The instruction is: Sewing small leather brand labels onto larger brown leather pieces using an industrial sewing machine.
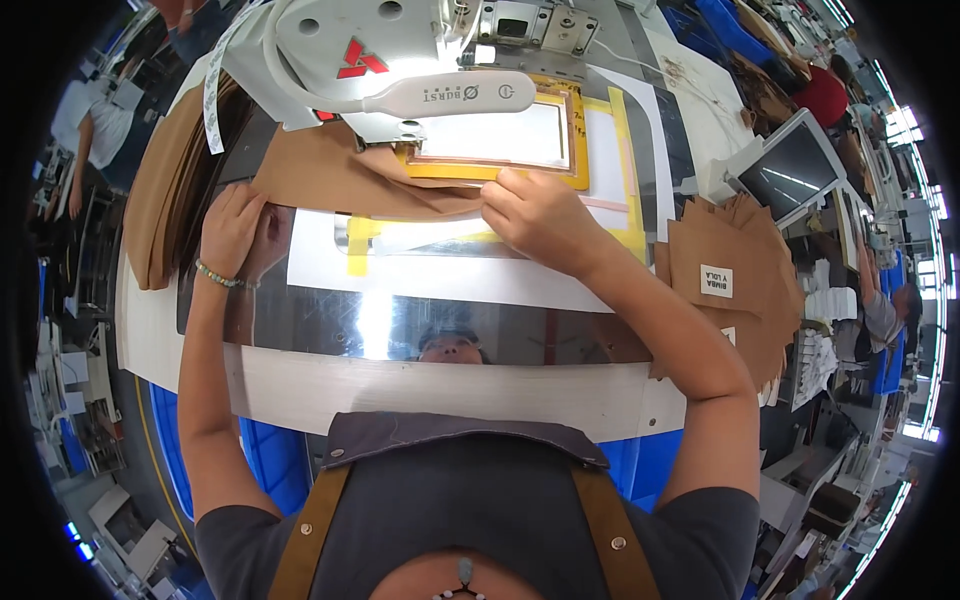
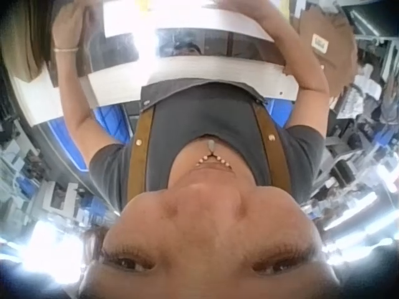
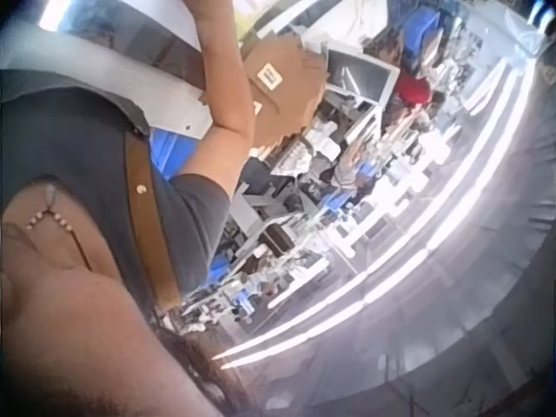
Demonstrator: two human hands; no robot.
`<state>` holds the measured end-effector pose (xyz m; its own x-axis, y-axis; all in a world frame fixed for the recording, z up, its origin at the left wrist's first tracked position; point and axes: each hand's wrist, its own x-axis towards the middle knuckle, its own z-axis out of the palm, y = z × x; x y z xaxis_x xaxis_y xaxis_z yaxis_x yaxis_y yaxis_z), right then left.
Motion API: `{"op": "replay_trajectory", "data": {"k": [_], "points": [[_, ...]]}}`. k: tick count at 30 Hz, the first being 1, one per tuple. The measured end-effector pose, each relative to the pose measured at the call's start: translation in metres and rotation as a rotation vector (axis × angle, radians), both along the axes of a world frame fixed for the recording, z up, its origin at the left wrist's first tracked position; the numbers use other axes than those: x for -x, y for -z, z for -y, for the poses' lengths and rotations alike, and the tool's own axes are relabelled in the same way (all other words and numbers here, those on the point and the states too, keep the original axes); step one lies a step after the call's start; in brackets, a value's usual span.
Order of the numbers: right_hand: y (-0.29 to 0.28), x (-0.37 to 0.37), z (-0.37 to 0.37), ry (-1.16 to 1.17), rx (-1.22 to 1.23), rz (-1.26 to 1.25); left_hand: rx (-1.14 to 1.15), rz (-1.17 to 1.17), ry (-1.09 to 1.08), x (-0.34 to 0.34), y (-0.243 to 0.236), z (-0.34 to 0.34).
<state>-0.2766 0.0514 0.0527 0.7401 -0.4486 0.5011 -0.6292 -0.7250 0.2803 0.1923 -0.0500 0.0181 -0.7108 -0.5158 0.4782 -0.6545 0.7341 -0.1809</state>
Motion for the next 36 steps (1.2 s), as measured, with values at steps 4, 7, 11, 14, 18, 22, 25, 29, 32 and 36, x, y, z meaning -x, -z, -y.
{"op": "replay_trajectory", "data": {"k": [4, 7, 11, 14, 18, 22, 25, 29, 32, 36], "points": [[0.007, -0.017, 0.001, -0.048, -0.035, 0.056, 0.075, -0.036, -0.141, -0.009, -0.014, 0.009], [0.015, -0.051, 0.014, -0.037, -0.153, -0.008, 0.171, -0.067, -0.326, -0.05, -0.032, -0.003], [0.022, -0.113, 0.04, 0.013, -0.149, 0.157, 0.267, -0.057, -0.463, -0.109, -0.052, -0.029], [0.027, -0.15, 0.048, 0.092, -0.222, 0.167, 0.221, -0.04, -0.568, -0.135, -0.051, -0.047], [0.036, -0.161, 0.046, 0.13, -0.111, 0.095, 0.084, 0.021, -0.606, -0.14, -0.024, -0.064], [0.038, -0.137, 0.04, 0.093, -0.016, 0.042, 0.043, 0.002, -0.505, -0.13, 0.0, -0.069], [0.034, -0.116, 0.035, 0.072, -0.004, 0.051, -0.007, -0.017, -0.418, -0.119, 0.006, -0.066], [0.026, -0.09, 0.026, 0.038, -0.015, 0.094, -0.042, -0.014, -0.343, -0.101, 0.004, -0.053], [0.022, -0.063, 0.018, 0.078, -0.034, 0.015, -0.04, -0.02, -0.256, -0.077, 0.001, -0.035], [0.016, -0.005, 0.004, 0.041, -0.028, -0.059, -0.01, -0.056, -0.035, -0.021, -0.004, -0.01]]}}
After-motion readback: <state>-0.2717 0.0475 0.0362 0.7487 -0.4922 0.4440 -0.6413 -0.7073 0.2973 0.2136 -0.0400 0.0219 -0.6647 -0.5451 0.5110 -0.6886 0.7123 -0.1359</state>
